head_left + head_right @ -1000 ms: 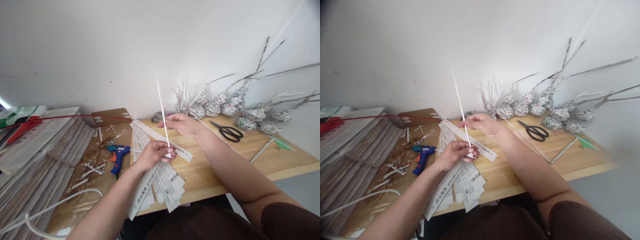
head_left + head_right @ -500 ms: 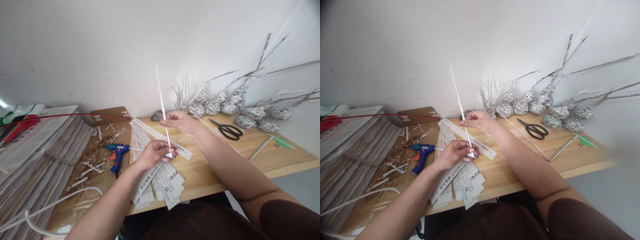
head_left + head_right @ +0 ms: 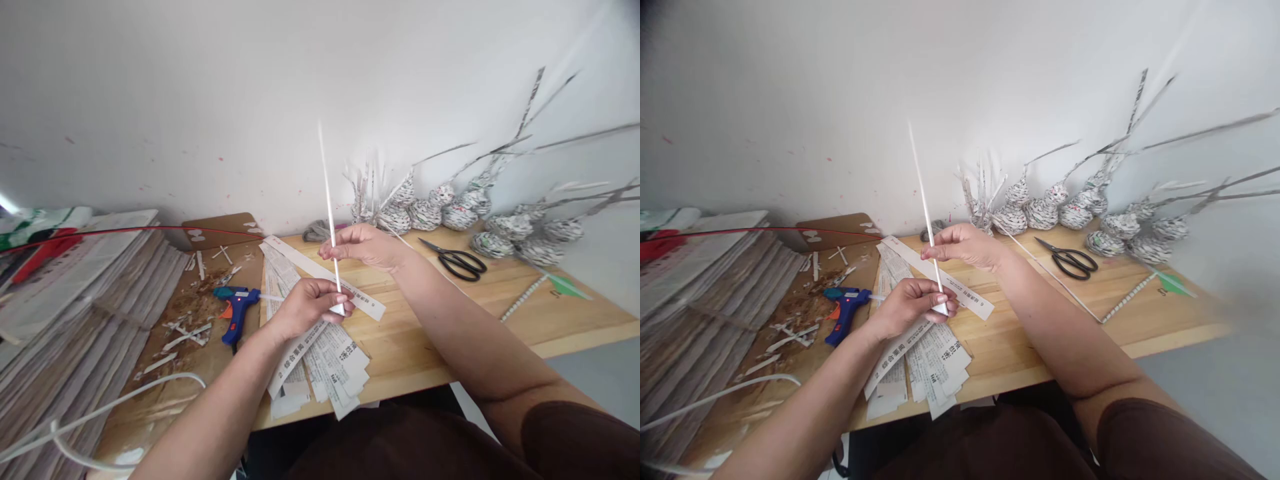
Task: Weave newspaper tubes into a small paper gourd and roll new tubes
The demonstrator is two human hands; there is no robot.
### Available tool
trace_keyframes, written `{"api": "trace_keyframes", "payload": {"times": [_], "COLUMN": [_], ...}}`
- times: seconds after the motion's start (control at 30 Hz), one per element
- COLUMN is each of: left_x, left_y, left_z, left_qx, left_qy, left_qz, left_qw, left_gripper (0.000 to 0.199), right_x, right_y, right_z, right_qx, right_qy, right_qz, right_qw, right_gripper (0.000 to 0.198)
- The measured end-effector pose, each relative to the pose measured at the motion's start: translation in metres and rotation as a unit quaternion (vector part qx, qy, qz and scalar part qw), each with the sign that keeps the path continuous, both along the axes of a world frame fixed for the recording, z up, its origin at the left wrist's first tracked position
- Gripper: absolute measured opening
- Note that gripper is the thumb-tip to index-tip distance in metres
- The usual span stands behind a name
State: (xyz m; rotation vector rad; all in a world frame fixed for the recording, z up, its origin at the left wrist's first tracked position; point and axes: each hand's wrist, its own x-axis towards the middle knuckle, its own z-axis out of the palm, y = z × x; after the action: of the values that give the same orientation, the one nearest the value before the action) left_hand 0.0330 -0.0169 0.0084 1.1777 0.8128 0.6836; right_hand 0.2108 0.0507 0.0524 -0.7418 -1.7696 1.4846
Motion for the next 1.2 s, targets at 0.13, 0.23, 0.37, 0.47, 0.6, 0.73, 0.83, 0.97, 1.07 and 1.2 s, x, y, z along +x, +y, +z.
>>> {"api": "trace_keyframes", "payload": {"times": [0.13, 0.23, 0.37, 0.47, 0.6, 0.73, 0.83, 0.97, 1.07, 1.2], "left_x": [-0.004, -0.008, -0.010, -0.010, -0.013, -0.025, -0.038, -0.050, -0.051, -0.049], "left_y": [0.001, 0.001, 0.001, 0.001, 0.000, -0.001, 0.000, 0.004, 0.007, 0.009], "left_z": [0.002, 0.005, 0.006, 0.008, 0.012, 0.023, 0.032, 0.039, 0.040, 0.040], "left_qx": [0.009, 0.014, 0.016, 0.020, 0.031, 0.042, 0.064, 0.079, 0.086, 0.098], "left_qy": [0.006, 0.002, 0.001, -0.006, -0.016, -0.056, -0.127, -0.187, -0.210, -0.225], "left_qz": [-0.006, -0.001, 0.000, 0.004, -0.005, -0.035, -0.025, 0.042, 0.095, 0.144], "left_qw": [1.000, 1.000, 1.000, 1.000, 0.999, 0.997, 0.990, 0.978, 0.969, 0.959], "left_gripper": [0.036, 0.034, 0.032, 0.031, 0.029, 0.024, 0.021, 0.020, 0.023, 0.025], "right_x": [-0.001, -0.001, -0.003, -0.006, -0.005, -0.003, -0.005, -0.019, -0.032, -0.040], "right_y": [-0.001, -0.002, -0.003, -0.005, -0.011, -0.014, -0.013, -0.016, -0.022, -0.027], "right_z": [0.000, 0.001, -0.001, 0.000, 0.004, 0.007, 0.005, -0.009, -0.023, -0.032], "right_qx": [-0.016, -0.024, -0.016, -0.024, -0.026, -0.043, -0.083, -0.169, -0.198, -0.205], "right_qy": [0.026, 0.014, 0.024, 0.048, 0.009, 0.043, 0.054, -0.011, -0.109, -0.220], "right_qz": [-0.055, 0.004, -0.026, -0.054, 0.047, 0.097, 0.112, 0.198, 0.322, 0.408], "right_qw": [0.998, 1.000, 0.999, 0.997, 0.998, 0.993, 0.989, 0.965, 0.920, 0.862], "right_gripper": [0.027, 0.029, 0.022, 0.023, 0.029, 0.037, 0.042, 0.039, 0.041, 0.050]}}
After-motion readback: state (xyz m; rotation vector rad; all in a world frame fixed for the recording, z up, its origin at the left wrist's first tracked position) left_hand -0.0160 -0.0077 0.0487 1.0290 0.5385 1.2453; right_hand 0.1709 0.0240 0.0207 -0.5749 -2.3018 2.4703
